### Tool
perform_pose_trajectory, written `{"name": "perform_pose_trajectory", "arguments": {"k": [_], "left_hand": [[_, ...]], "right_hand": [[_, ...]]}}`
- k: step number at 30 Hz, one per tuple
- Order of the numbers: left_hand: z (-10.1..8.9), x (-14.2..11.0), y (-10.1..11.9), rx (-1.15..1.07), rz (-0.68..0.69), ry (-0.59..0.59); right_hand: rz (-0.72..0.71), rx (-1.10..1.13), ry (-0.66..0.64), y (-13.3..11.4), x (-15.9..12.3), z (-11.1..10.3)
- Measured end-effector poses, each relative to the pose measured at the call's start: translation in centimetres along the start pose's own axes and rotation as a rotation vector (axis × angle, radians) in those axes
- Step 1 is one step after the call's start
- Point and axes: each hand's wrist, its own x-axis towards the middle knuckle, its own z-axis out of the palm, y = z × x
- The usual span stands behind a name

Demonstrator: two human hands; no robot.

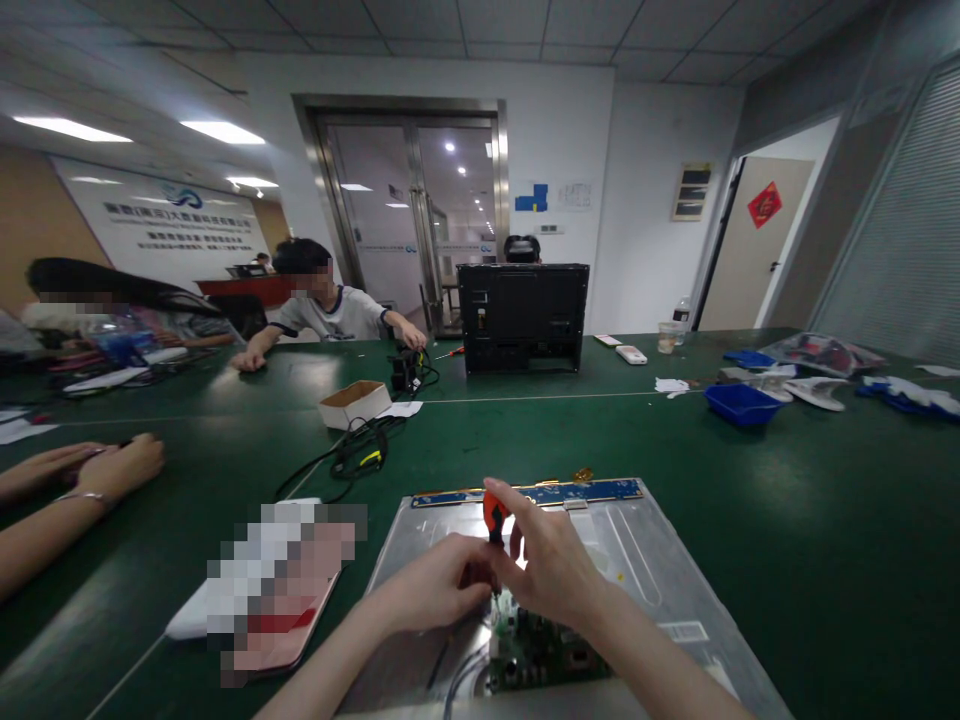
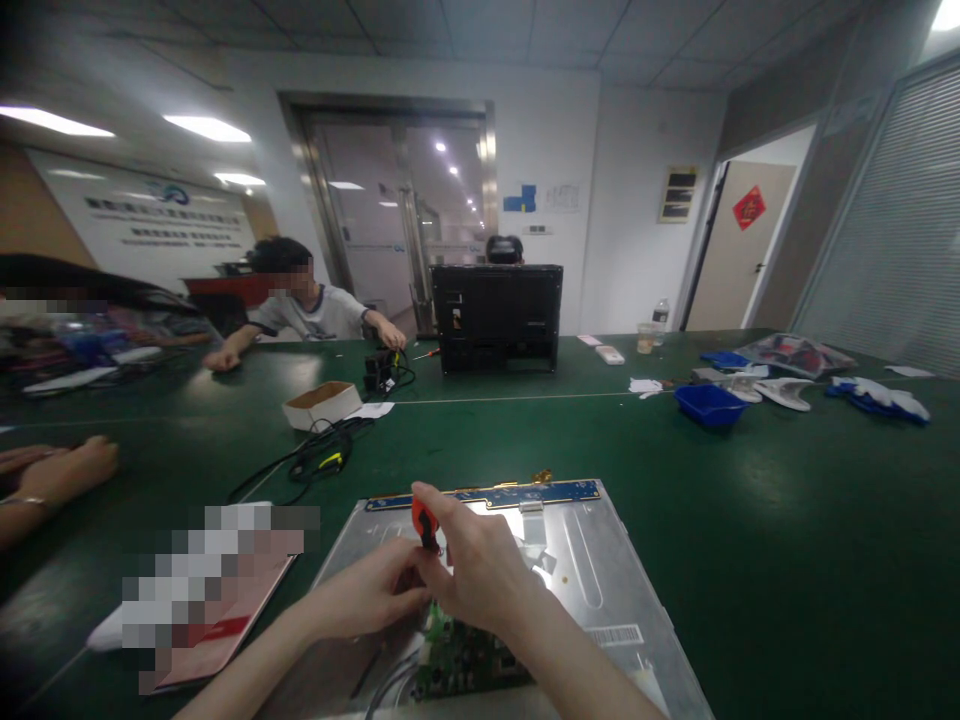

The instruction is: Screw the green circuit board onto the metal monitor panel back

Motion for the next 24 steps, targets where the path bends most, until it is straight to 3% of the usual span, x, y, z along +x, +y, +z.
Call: {"name": "perform_pose_trajectory", "arguments": {"k": [14, 24], "left_hand": [[-0.08, 0.0, 0.37, -0.003, -0.01, -0.002], [-0.01, -0.02, 0.26, -0.007, 0.001, -0.02]], "right_hand": [[-0.017, -0.037, 0.016, 0.09, 0.09, 0.06], [-0.015, 0.013, -0.041, -0.32, 0.1, -0.45]]}}
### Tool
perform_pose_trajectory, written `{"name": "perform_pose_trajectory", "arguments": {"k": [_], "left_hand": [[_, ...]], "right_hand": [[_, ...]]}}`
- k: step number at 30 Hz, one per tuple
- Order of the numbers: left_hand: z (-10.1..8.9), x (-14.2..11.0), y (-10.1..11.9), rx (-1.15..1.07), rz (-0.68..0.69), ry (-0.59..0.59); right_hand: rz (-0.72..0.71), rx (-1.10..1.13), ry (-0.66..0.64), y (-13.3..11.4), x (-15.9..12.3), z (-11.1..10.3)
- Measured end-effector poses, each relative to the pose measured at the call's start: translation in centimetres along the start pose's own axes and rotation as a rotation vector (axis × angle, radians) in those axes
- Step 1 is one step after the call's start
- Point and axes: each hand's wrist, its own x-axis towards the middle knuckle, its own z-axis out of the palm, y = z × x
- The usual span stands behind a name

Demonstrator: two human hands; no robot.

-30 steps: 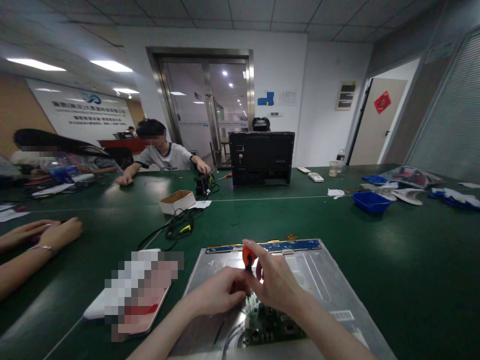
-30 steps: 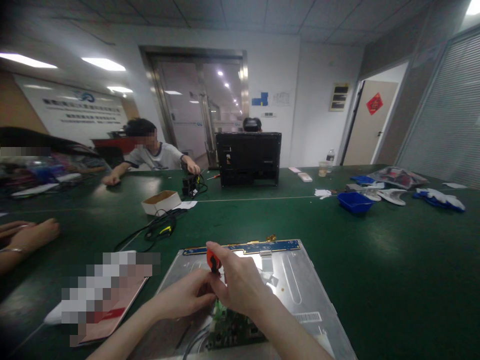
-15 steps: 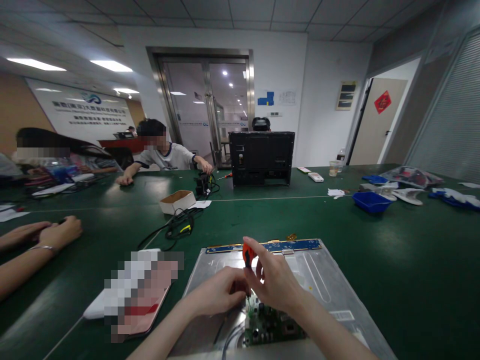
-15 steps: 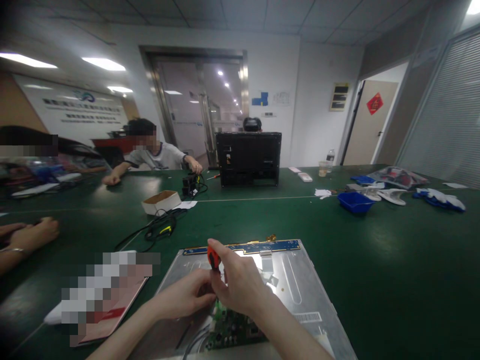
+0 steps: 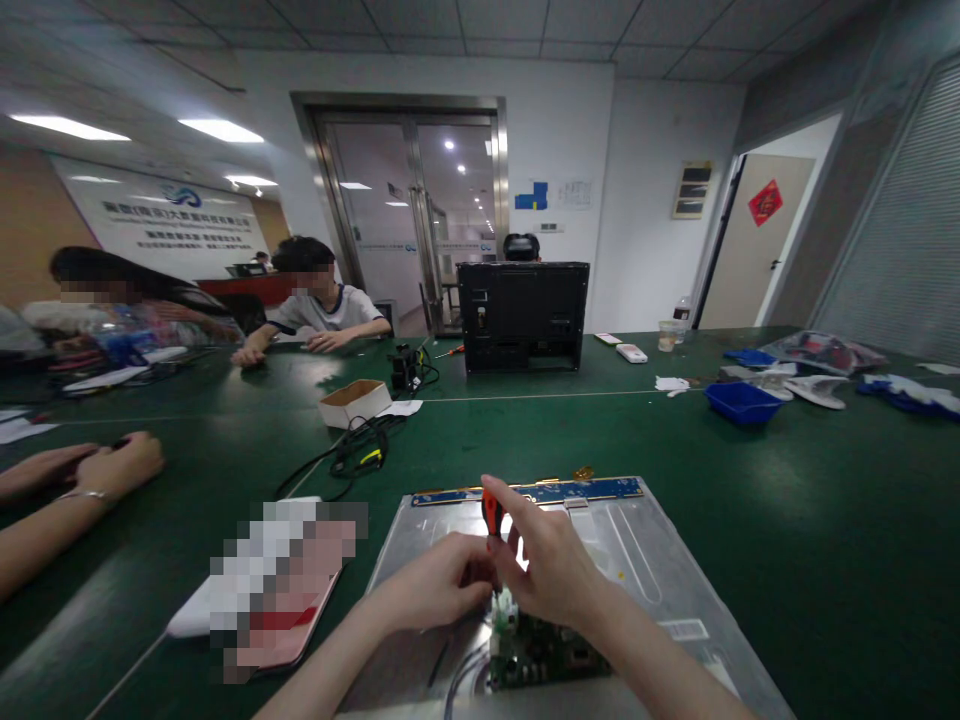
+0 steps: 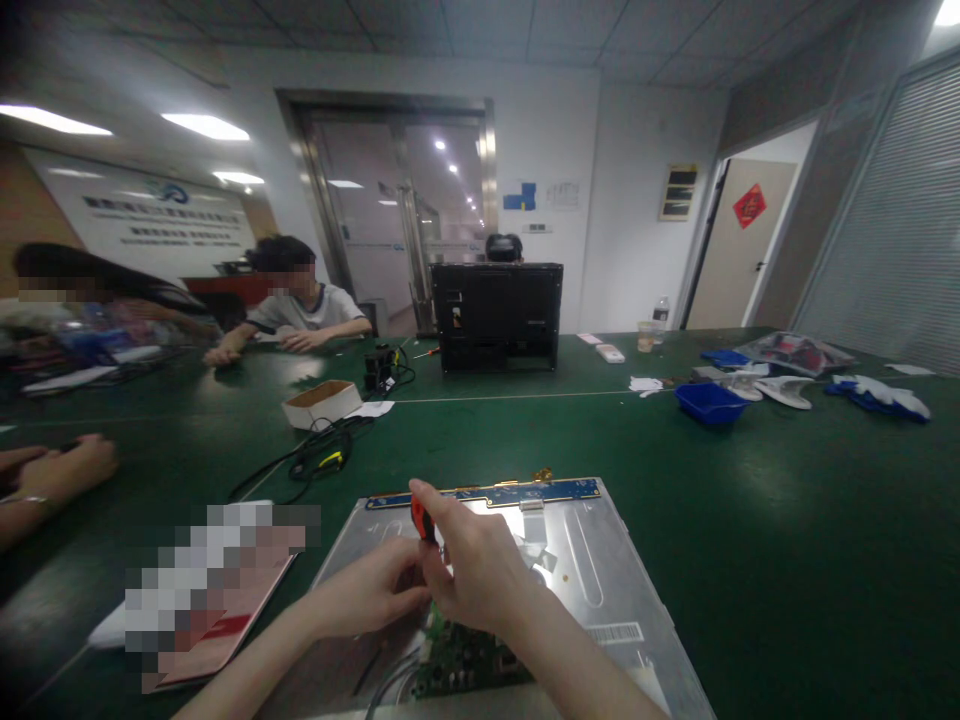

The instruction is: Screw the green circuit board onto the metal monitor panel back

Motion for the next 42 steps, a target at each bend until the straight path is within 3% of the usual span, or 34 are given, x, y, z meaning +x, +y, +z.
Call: {"name": "perform_pose_trajectory", "arguments": {"k": [18, 42], "left_hand": [[-0.07, -0.13, 0.37, 0.022, -0.012, 0.026], [-0.09, 0.16, -0.05, 0.016, 0.008, -0.001]], "right_hand": [[-0.038, 0.023, 0.007, 0.12, 0.03, 0.06], [0.012, -0.002, 0.033, 0.48, -0.13, 0.62]]}}
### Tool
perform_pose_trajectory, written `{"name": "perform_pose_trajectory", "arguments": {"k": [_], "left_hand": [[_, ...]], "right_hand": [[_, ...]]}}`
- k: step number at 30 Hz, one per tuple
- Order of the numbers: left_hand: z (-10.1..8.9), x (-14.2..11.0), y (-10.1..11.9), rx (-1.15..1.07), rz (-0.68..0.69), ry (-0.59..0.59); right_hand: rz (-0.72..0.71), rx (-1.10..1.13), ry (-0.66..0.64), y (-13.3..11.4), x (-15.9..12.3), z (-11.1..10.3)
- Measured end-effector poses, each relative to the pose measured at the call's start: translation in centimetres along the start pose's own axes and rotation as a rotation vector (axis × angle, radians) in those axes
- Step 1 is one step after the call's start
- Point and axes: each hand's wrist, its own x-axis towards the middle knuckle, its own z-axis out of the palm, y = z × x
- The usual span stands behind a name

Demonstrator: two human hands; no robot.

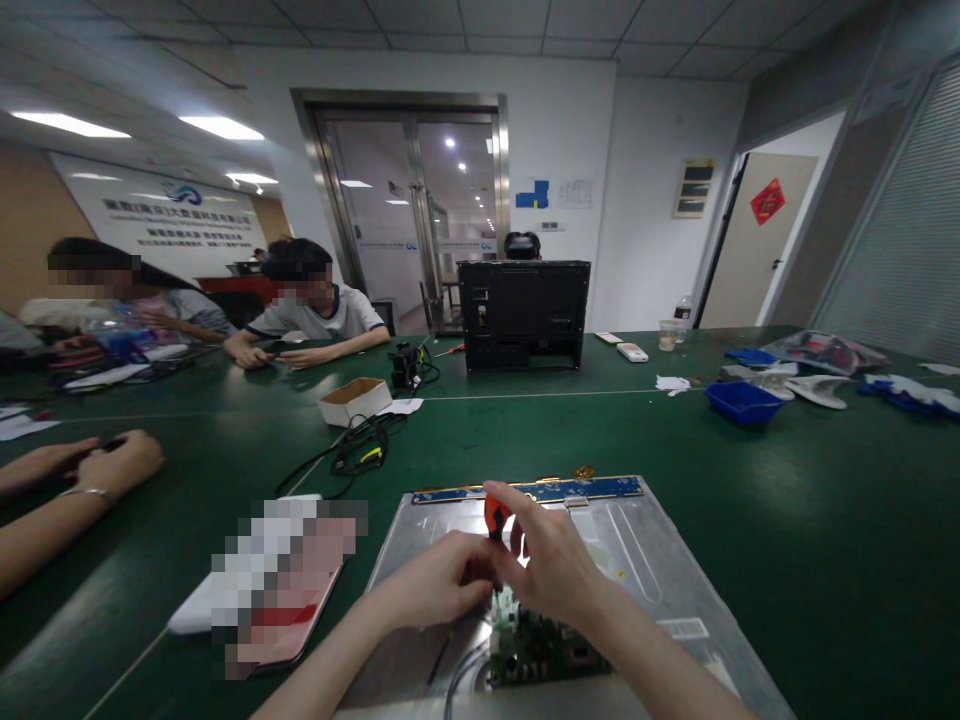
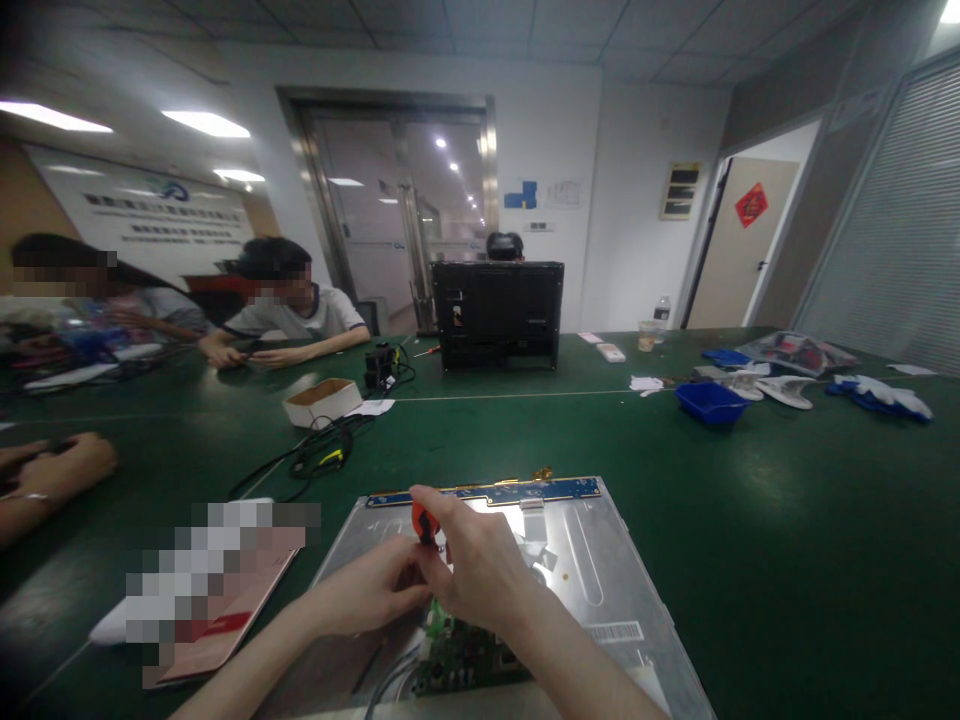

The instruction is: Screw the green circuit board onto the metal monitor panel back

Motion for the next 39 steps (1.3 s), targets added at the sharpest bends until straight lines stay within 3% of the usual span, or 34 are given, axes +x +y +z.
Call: {"name": "perform_pose_trajectory", "arguments": {"k": [14, 25, 39], "left_hand": [[-0.07, -0.07, 0.34, 0.001, -0.029, -0.003], [0.17, 0.1, -0.09, -0.01, 0.066, -0.01], [-0.2, 0.05, -0.16, 0.079, -0.005, -0.004]], "right_hand": [[-0.031, -0.025, 0.032, -0.08, 0.02, 0.03], [-0.043, 0.005, 0.004, -0.65, 0.16, -0.6], [-0.015, -0.004, 0.037, -0.08, -0.02, -0.1]]}}
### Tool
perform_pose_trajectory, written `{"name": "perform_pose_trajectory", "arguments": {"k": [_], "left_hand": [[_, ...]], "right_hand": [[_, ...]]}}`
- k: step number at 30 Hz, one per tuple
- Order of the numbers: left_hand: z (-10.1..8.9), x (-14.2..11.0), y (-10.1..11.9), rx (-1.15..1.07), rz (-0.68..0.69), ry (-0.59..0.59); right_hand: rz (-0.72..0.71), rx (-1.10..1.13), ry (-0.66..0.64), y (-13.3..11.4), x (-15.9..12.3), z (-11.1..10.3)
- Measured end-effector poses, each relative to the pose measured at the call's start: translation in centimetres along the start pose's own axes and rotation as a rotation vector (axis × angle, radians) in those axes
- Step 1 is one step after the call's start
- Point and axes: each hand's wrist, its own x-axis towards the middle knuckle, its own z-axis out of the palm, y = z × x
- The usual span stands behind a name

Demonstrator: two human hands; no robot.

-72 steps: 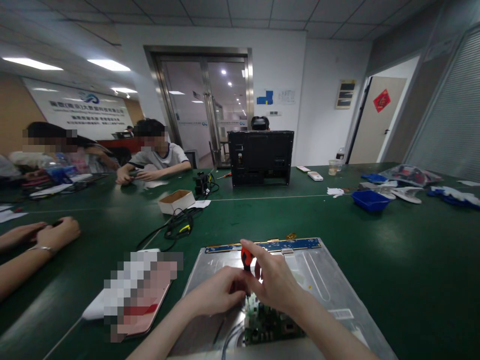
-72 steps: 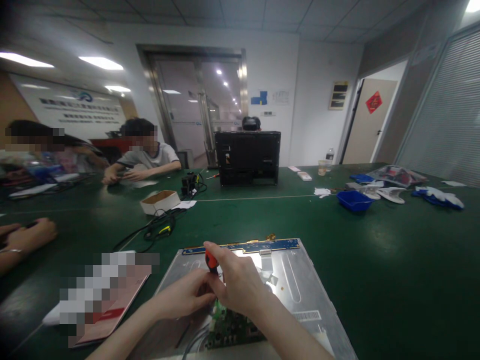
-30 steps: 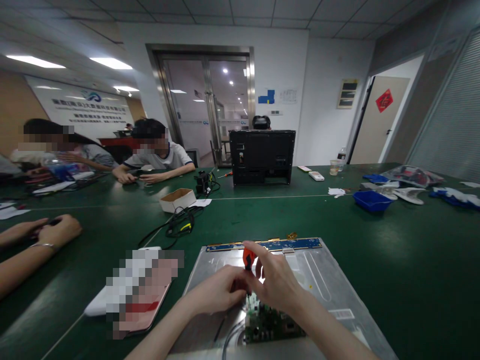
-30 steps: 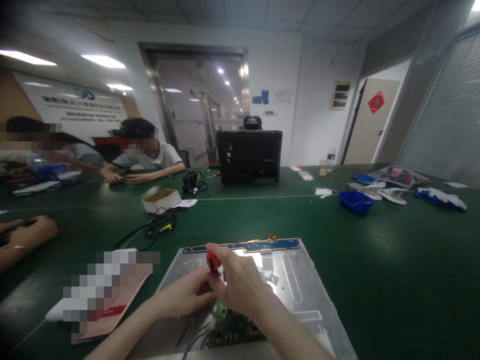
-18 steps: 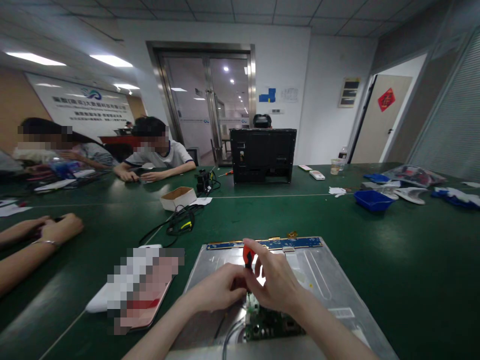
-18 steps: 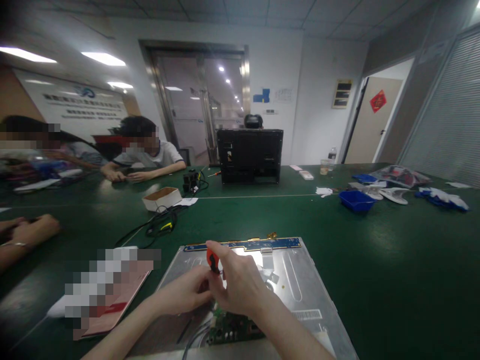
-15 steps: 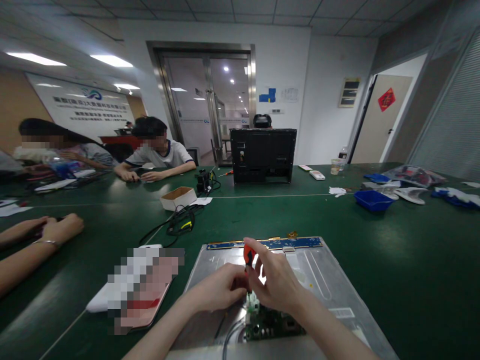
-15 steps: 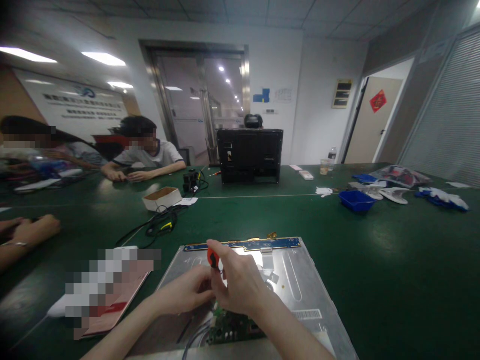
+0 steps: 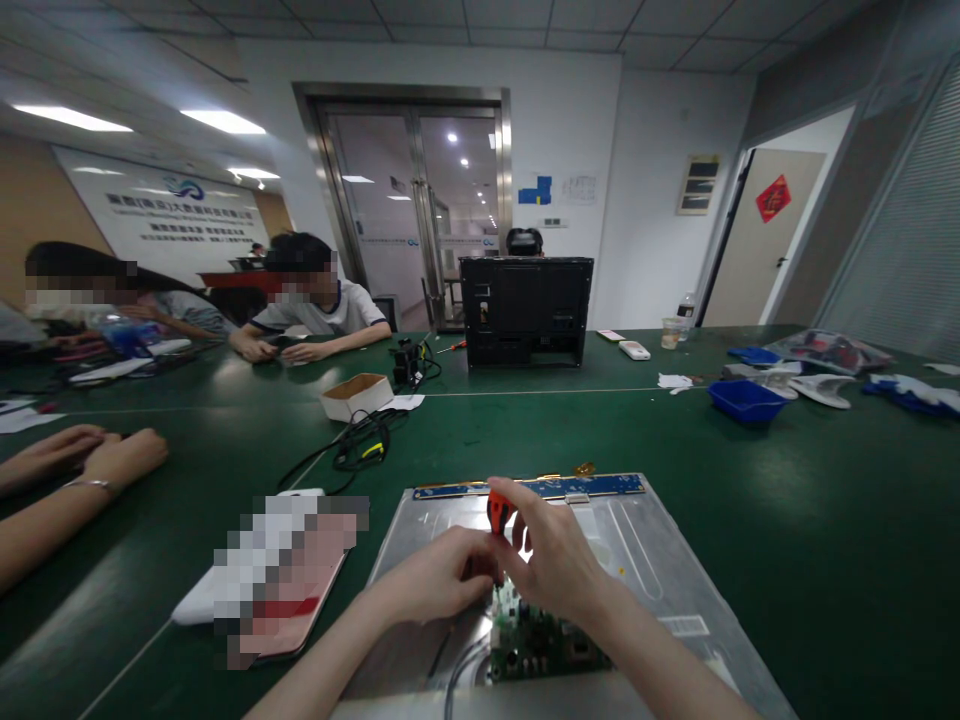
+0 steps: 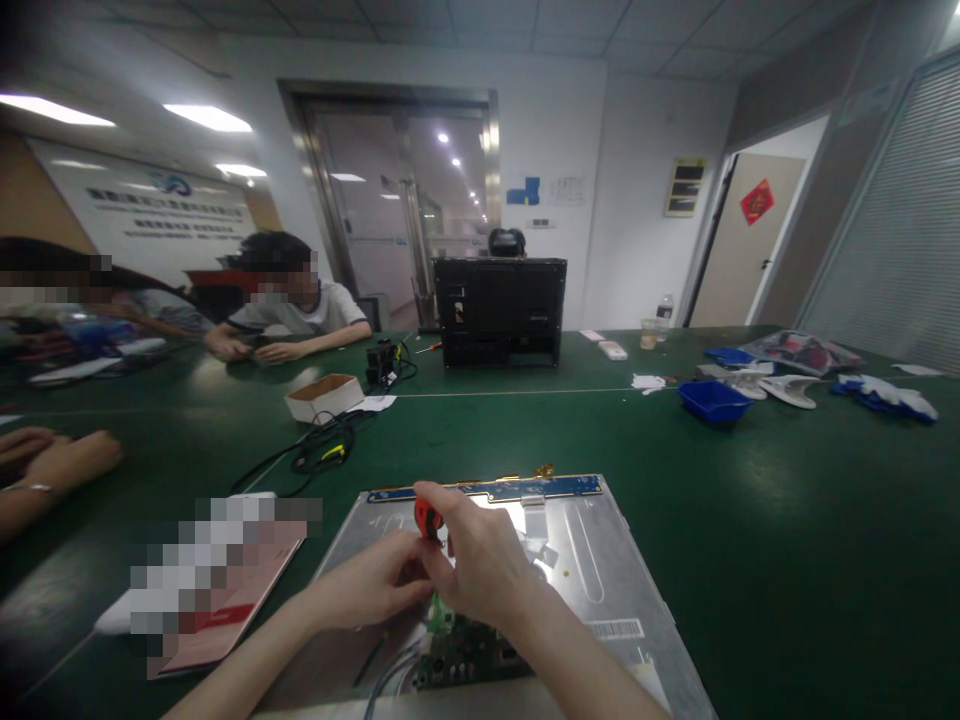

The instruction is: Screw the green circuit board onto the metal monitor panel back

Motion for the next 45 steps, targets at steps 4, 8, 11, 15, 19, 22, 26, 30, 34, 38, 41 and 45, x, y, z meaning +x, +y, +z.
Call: {"name": "perform_pose_trajectory", "arguments": {"k": [4, 8, 11, 15, 19, 22, 26, 30, 34, 38, 41, 45], "left_hand": [[-0.2, 0.0, 0.2, 0.021, -0.015, -0.009], [-0.1, 0.0, 0.4, 0.022, -0.021, -0.014], [0.1, -0.1, 0.4, 0.018, -0.027, 0.012], [0.3, -0.2, 0.2, 0.007, -0.032, 0.019], [0.3, -0.2, 0.1, -0.044, -0.023, 0.021], [0.4, -0.1, -0.2, -0.072, 0.011, 0.006], [0.5, 0.1, -0.8, -0.092, 0.022, -0.009], [0.4, 0.2, -0.8, -0.119, 0.018, -0.029], [0.2, 0.1, -0.3, -0.051, -0.008, -0.016], [0.2, -0.1, 0.0, -0.015, -0.015, 0.002], [0.2, -0.1, -0.1, -0.028, -0.001, 0.001], [0.2, 0.1, -0.4, -0.072, 0.036, -0.016]], "right_hand": [[-0.011, -0.007, 0.014, 0.1, 0.1, 0.0], [-0.009, -0.014, 0.017, 0.1, 0.1, 0.0], [0.0, -0.014, 0.02, 0.1, 0.0, 0.0], [-0.013, 0.002, 0.025, -0.1, 0.0, -0.1], [-0.025, 0.041, 0.004, -0.4, 0.2, -0.3], [-0.013, 0.058, -0.01, -0.5, 0.2, -0.5], [0.005, 0.045, -0.008, -0.5, 0.2, -0.4], [0.011, 0.017, 0.007, -0.4, 0.2, -0.3], [-0.002, -0.003, 0.029, -0.3, 0.2, -0.1], [0.003, -0.005, 0.029, -0.1, 0.2, 0.0], [0.006, -0.002, 0.016, -0.2, 0.2, -0.1], [-0.009, 0.03, -0.002, -0.4, 0.2, -0.4]]}}
